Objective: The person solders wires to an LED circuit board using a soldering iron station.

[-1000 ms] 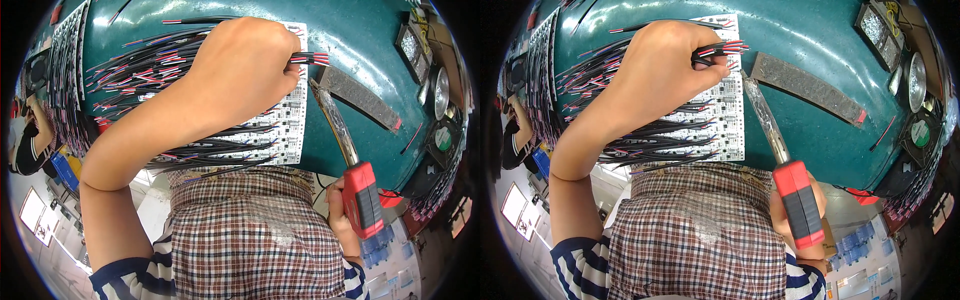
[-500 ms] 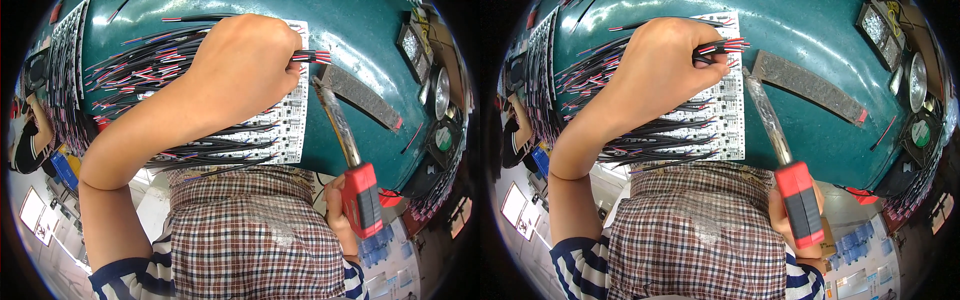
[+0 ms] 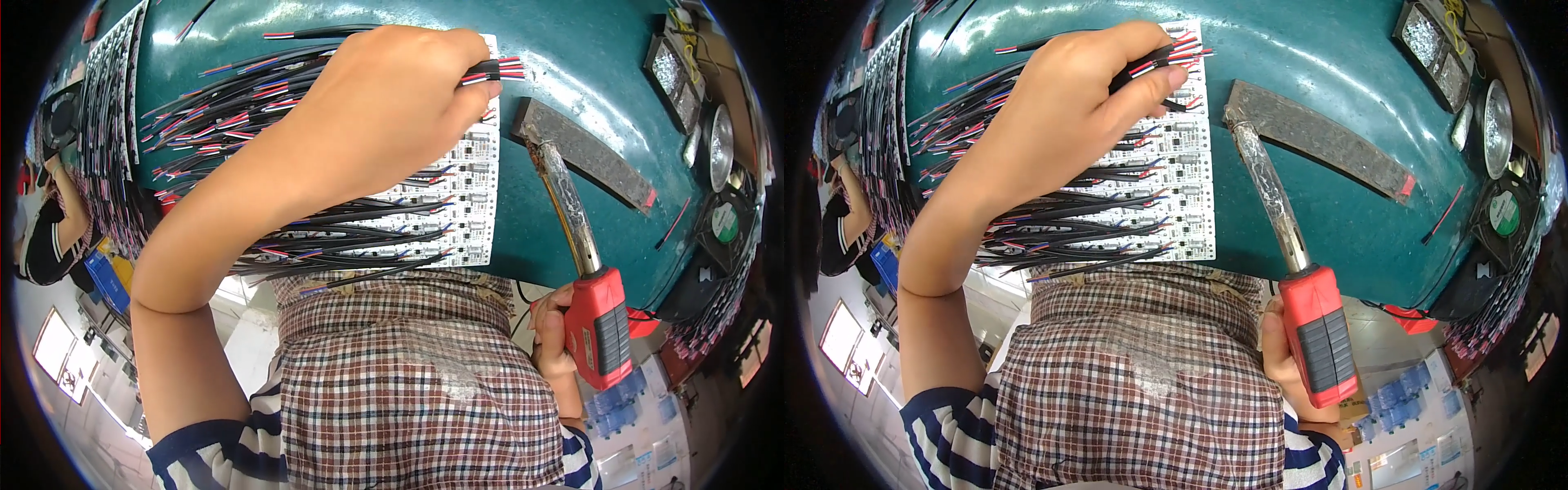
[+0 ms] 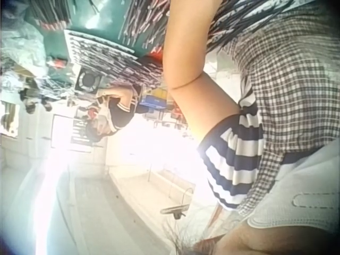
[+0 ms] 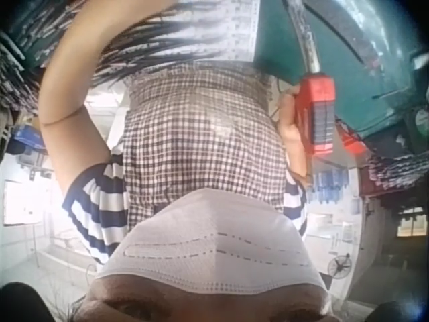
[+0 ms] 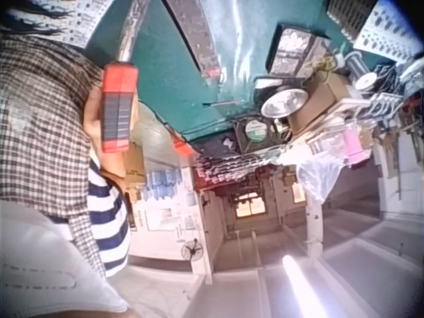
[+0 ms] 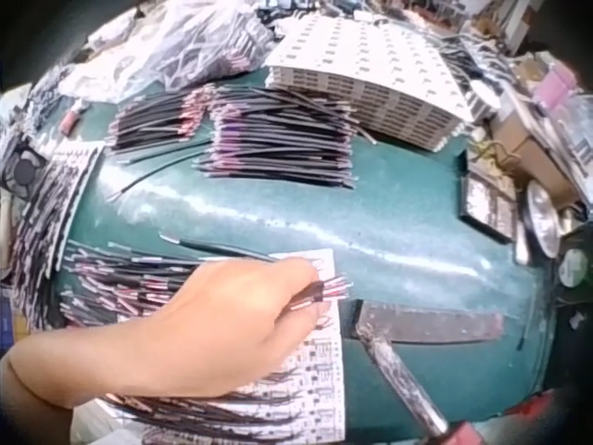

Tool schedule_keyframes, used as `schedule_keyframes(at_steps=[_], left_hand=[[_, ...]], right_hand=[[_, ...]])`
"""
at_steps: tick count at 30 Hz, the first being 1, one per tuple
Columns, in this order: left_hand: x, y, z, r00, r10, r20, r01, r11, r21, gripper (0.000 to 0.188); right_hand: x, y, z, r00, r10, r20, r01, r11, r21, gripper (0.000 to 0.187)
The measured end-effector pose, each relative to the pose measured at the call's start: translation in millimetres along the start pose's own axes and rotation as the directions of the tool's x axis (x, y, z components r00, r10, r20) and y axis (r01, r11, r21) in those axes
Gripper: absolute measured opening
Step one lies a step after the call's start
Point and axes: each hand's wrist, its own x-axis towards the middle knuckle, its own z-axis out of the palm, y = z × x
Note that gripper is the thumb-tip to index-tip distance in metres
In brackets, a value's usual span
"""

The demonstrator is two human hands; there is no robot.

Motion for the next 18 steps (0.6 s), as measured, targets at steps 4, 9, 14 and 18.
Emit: schedule_keyframes(at_steps=[4, 9, 14, 18], left_hand=[[4.8, 14.1, -15.5, 0.995, 0.082, -0.051, -0.071, 0.980, 0.185, 0.017], [-7.9, 34.2, -23.5, 0.972, 0.094, -0.217, -0.034, 0.963, 0.267, 0.013], [-24.4, 26.7, -1.9, 0.995, -0.093, -0.035, 0.096, 0.990, 0.102, 0.016], [-26.9, 20.8, 12.3, 0.995, -0.093, -0.045, 0.098, 0.988, 0.120, 0.019]], right_hand=[[0.0, -2.2, -1.5, 1.000, 0.028, -0.012, -0.028, 0.999, -0.040, 0.022], [0.1, 3.7, -5.8, 0.999, -0.036, 0.032, 0.039, 0.996, -0.083, 0.021], [1.5, 10.7, -4.8, 0.995, -0.060, 0.084, 0.063, 0.997, -0.033, 0.019], [3.6, 6.1, 2.8, 0.999, -0.041, -0.009, 0.042, 0.995, 0.093, 0.018]])
